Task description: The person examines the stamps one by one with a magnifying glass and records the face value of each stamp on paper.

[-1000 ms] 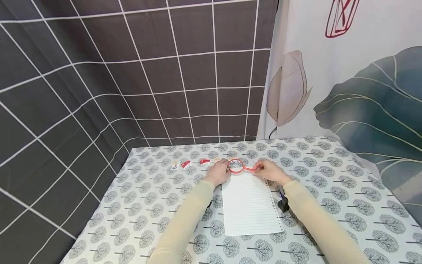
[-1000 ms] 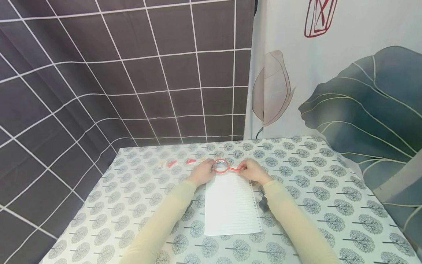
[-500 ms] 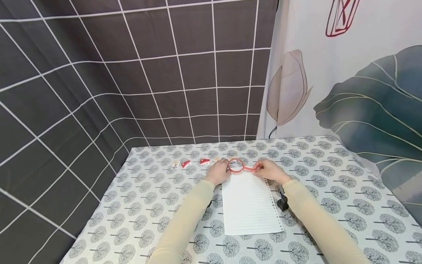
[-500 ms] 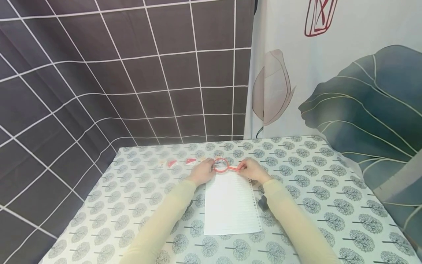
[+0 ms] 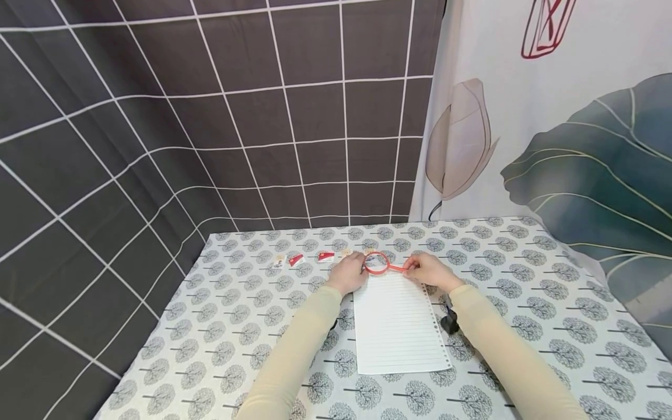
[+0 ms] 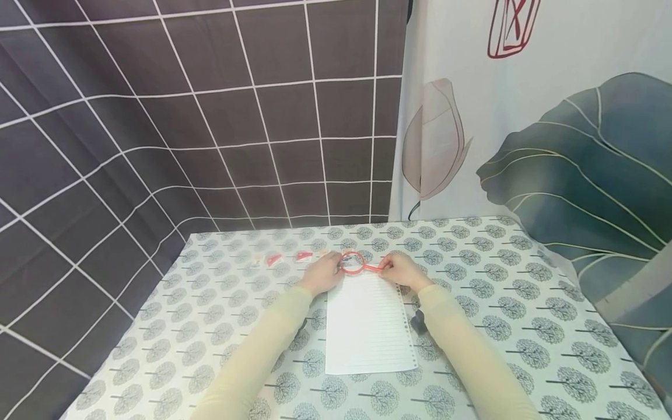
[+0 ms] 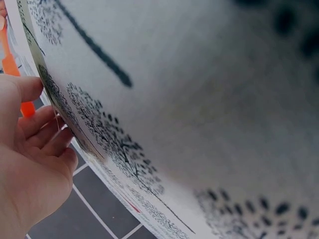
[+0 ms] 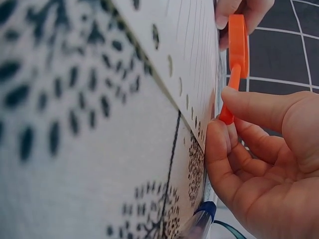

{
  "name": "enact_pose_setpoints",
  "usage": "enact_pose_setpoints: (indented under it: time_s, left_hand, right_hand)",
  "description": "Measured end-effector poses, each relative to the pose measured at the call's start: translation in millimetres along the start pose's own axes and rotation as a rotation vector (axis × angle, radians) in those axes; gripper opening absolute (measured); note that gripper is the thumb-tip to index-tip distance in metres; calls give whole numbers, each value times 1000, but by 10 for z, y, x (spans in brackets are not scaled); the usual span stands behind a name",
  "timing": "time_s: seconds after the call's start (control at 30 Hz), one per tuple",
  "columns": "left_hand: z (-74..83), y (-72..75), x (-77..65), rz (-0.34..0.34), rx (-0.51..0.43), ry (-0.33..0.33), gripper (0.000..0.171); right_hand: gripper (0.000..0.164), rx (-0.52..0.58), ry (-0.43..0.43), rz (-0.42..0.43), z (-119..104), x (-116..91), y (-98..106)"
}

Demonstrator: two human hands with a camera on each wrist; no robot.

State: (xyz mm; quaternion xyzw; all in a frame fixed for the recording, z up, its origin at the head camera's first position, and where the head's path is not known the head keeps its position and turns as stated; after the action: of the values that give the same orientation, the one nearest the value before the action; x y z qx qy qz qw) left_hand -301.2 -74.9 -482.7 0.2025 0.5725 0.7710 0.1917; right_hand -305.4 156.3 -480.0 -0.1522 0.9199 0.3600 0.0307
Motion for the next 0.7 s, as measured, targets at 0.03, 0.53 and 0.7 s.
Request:
enact_pose_setpoints:
  time_s: [0.03, 0.53, 0.7]
  left_hand:
    - [-1, 3, -4, -1, -1, 2, 51]
    - [20, 28, -30, -21, 9, 21, 50]
    - [38, 36, -21, -24, -5, 22, 51]
  right_hand:
    - [9, -3, -1, 0, 2, 4, -3]
    - [10, -24, -10, 1, -16, -1, -20]
    - [9, -24, -19, 3, -34, -26, -10]
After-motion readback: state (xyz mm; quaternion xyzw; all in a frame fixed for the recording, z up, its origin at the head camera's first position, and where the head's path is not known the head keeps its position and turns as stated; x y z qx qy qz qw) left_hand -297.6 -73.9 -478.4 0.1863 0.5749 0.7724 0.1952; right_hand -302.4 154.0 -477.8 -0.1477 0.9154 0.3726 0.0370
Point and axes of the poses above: each hand's wrist, its own x-axis towards the middle knuckle, its own y-axis out of the back of the hand, z = x × y, the point moved 2 cm from there along x, towards the middle knuckle, and after that the axes turned 13 degrees about -y, right-handed, at the moved point
